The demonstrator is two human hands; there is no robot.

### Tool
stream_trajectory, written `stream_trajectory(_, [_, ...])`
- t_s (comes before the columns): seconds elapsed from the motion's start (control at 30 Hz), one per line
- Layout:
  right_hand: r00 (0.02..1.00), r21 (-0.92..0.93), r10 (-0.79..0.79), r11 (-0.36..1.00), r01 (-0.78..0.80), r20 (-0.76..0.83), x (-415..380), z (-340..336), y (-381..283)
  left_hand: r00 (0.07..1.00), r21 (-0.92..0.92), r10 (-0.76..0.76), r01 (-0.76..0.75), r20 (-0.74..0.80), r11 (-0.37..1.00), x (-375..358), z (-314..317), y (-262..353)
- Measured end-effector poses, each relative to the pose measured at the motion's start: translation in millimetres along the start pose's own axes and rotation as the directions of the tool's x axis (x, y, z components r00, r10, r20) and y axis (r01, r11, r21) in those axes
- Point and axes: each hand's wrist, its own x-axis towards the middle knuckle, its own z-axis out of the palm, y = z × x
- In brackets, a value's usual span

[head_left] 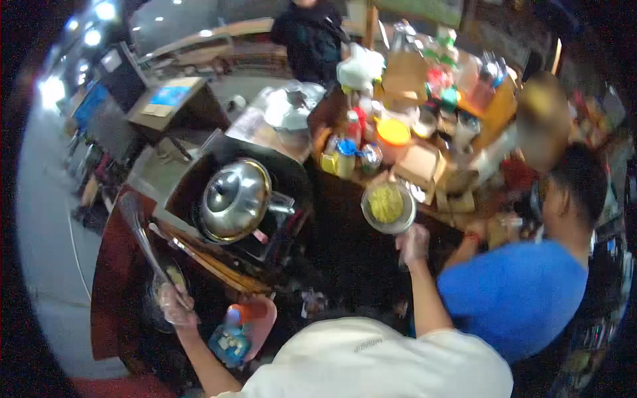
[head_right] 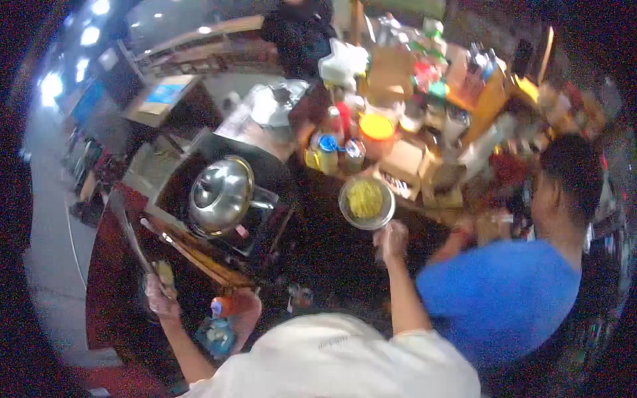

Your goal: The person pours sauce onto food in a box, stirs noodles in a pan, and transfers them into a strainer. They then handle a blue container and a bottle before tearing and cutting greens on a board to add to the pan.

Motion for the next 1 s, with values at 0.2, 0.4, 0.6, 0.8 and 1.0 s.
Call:
stream_trajectory(0.2, [0.975,0.055,0.197,0.980,-0.193,-0.103,-18,6,4,0.925,0.628,-0.135,-0.129,0.356,0.767,8,51,-48])
stream_trajectory(0.4, [0.962,0.096,0.259,0.963,-0.251,-0.086,-10,-5,37,0.706,0.706,-0.137,-0.706,0.695,-0.055,-31,158,-55])
stream_trajectory(0.6, [0.964,-0.019,0.242,0.969,-0.245,-0.112,-11,-11,49,0.645,0.650,-0.113,-0.760,0.756,0.011,-7,170,-103])
stream_trajectory(0.8, [0.968,0.047,0.229,0.973,-0.225,-0.098,-13,-14,57,0.617,0.624,-0.096,-0.775,0.781,0.098,5,159,-112])
stream_trajectory(1.0, [0.985,0.011,0.161,0.987,-0.161,-0.068,-11,-5,53,0.780,0.726,-0.080,-0.533,0.620,0.433,-33,169,-65])
